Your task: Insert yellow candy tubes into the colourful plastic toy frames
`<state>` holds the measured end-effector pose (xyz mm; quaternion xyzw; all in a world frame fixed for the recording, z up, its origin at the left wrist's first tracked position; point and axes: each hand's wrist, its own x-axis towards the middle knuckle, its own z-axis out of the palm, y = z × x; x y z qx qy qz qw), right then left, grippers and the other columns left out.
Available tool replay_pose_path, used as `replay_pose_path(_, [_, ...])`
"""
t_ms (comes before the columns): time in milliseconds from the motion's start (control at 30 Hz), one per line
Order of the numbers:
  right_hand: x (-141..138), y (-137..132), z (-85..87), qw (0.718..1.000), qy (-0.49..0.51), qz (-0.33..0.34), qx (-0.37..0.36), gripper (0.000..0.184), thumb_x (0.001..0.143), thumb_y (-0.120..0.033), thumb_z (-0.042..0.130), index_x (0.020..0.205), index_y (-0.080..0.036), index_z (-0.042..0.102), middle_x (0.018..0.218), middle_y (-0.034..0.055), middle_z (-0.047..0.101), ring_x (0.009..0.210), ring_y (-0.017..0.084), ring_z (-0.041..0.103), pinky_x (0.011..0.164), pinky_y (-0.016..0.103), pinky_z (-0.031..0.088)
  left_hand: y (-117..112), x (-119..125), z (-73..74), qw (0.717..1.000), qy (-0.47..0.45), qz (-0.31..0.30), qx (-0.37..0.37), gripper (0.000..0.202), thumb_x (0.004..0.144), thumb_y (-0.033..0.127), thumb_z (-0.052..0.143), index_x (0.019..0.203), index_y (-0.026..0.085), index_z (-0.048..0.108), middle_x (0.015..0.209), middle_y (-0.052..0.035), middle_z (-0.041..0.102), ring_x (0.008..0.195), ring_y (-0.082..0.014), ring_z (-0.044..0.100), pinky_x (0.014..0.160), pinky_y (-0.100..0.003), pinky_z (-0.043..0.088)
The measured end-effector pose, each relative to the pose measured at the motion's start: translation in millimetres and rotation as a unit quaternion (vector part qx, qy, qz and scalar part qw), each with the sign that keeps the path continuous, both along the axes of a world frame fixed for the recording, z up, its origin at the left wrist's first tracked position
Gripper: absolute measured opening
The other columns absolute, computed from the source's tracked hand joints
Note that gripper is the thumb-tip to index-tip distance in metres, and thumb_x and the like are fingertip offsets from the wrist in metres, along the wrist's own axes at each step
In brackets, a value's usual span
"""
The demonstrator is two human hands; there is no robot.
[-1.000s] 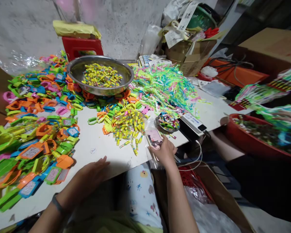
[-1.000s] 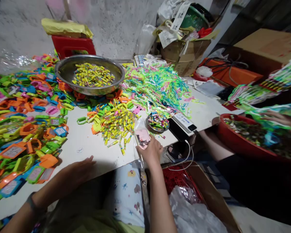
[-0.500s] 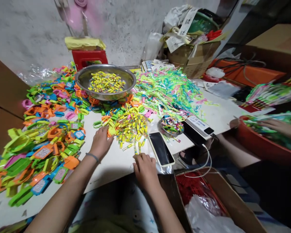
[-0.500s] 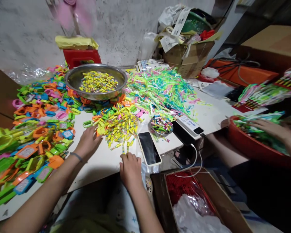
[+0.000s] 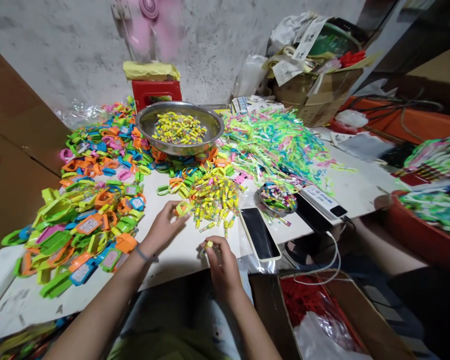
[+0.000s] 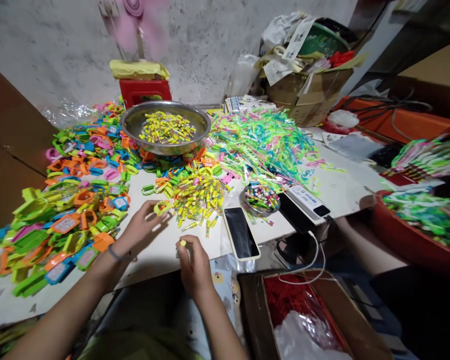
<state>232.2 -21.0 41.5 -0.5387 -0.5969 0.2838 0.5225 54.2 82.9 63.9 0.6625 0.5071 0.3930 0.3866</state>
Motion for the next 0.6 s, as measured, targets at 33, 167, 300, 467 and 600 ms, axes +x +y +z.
replay_pose_path(33, [-5.8,1.4,3.5,1.0,0.017,-0.005,0.0,0.02,0.096,-0.031,0.042,0.108,-0.022,0.056,0.097,0.0051,0.068,0.089,0.017,0.065,0.077,0.029,0.05,-14.3,-2.5,4.2,1.0,0.002,-0.031,-0.002,0.039,0.083,0.039,0.064,0.116,0.021,0.054,0.119,-0.0078,0.063,0.109,-0.0213,0.062,0.094,-0.037,0.052])
replay_pose_path(167, [-29.9,1.3,14.4,0.998,0.035,0.045,-0.017,0.023,0.092,-0.037,0.047,0.103,-0.021,0.06,0.094,0.0043,0.068,0.082,0.016,0.063,0.07,0.026,0.05,-63.9,-16.9,6.2,0.993,0.059,-0.097,0.04,0.038,0.083,0.029,0.065,0.119,0.022,0.055,0.129,-0.01,0.059,0.125,-0.0244,0.053,0.108,-0.041,0.043])
replay_pose_path(300, [-46.4,-8.7,15.7,0.992,0.013,0.109,-0.068,0.014,0.084,-0.034,0.06,0.081,-0.021,0.063,0.067,-0.0023,0.06,0.056,0.012,0.049,0.052,0.022,0.04,-88.7,-35.4,2.1,0.993,0.06,-0.098,0.029,0.038,0.084,0.031,0.064,0.12,0.023,0.055,0.132,-0.0118,0.057,0.129,-0.0267,0.05,0.111,-0.045,0.04])
replay_pose_path(467, [-40.2,-12.7,21.5,0.98,0.04,0.171,-0.088,0.016,0.084,-0.033,0.058,0.074,-0.02,0.059,0.067,-0.0022,0.055,0.061,0.012,0.048,0.055,0.021,0.039,-96.3,-55.2,10.3,0.974,-0.091,-0.155,-0.14,0.058,0.083,0.047,0.065,0.132,0.024,0.046,0.131,-0.0135,0.057,0.115,-0.0262,0.061,0.096,-0.039,0.053])
replay_pose_path(600, [-33.4,-8.4,29.1,0.965,0.036,0.232,-0.116,0.018,0.088,-0.036,0.056,0.081,-0.02,0.059,0.072,-0.0019,0.056,0.066,0.013,0.051,0.06,0.022,0.042,-94.8,-56.6,16.6,0.966,-0.102,-0.143,-0.189,0.044,0.087,0.055,0.053,0.113,0.021,0.06,0.116,-0.01,0.064,0.099,-0.0211,0.065,0.083,-0.032,0.056])
